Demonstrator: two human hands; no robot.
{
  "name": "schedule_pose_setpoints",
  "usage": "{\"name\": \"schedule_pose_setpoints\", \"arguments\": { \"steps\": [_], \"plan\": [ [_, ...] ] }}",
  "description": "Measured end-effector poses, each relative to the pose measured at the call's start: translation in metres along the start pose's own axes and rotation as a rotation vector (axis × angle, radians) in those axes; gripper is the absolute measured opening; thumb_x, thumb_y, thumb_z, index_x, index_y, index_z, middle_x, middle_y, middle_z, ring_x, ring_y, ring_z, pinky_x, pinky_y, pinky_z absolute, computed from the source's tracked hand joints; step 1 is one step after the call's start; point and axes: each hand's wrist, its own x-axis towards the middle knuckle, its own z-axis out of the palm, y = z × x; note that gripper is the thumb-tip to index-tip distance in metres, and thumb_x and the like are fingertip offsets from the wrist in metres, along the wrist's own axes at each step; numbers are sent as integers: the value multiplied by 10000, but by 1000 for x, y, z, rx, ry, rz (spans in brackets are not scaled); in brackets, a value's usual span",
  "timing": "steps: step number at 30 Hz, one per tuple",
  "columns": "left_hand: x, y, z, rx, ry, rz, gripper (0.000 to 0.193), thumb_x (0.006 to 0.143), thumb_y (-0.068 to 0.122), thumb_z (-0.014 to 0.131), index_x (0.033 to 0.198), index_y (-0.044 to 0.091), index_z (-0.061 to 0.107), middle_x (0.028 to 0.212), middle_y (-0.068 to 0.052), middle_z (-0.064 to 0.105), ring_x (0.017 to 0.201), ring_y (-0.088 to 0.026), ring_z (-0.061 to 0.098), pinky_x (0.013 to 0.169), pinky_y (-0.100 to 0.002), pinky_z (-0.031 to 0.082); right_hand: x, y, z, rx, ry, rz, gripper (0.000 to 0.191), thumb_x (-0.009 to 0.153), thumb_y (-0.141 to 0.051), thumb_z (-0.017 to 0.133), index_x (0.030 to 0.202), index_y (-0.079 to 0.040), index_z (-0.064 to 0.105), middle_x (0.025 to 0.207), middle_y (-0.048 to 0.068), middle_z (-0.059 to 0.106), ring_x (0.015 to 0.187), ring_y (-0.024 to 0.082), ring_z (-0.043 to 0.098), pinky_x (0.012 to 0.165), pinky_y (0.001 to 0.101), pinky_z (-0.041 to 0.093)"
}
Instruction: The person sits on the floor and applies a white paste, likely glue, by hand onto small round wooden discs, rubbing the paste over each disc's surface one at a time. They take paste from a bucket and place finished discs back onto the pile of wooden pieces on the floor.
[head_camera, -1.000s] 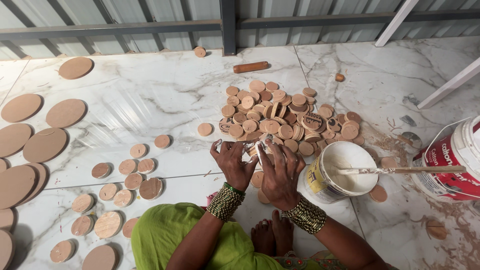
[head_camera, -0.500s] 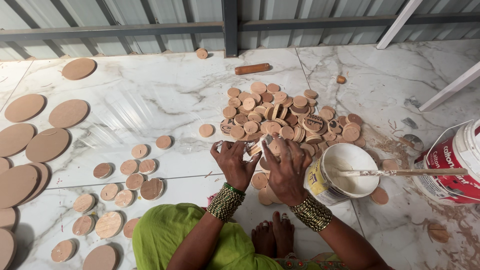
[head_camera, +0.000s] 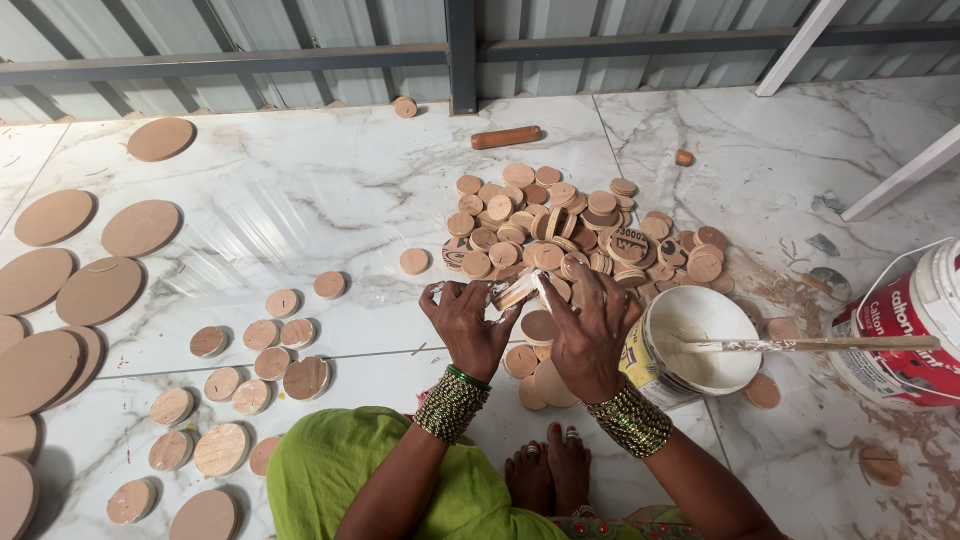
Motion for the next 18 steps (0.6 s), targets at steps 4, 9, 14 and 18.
{"name": "schedule_pose_setpoints", "arguments": {
  "steps": [4, 9, 14, 18],
  "plan": [
    [2, 1, -1, -1, -19, -23, 361, 701, 272, 874, 897, 47, 669, 812, -67, 654, 868, -292, 563, 1028, -530, 327, -4, -11, 0, 71, 13, -6, 571, 867, 55, 569, 1346, -209, 733, 1431, 103, 523, 1321, 310, 472, 1071, 500, 300],
    [3, 2, 0, -3, 8, -28, 360, 680, 252, 864, 913, 46, 683, 812, -58, 663, 859, -275, 574, 1038, -537, 319, -5, -14, -1, 112, 46, -67, 502, 897, 14, 602, 1325, -218, 722, 1447, 100, 532, 1296, 309, 456, 1057, 499, 281],
    [4, 1, 1, -10, 10, -29, 377, 707, 259, 886, 910, 33, 664, 846, -66, 673, 870, -278, 564, 1038, -519, 329, 3, 1, -3, 81, 48, 5, 528, 841, 55, 578, 1281, -188, 740, 1448, 77, 557, 1316, 284, 472, 1082, 495, 296],
    [4, -2, 1, -26, 10, -33, 417, 681, 253, 878, 955, 14, 676, 856, -71, 678, 874, -285, 565, 1026, -518, 327, 5, -3, -3, 83, 47, 7, 535, 829, 56, 569, 1283, -162, 749, 1435, 77, 558, 1293, 294, 483, 1063, 488, 295]
  ]
}}
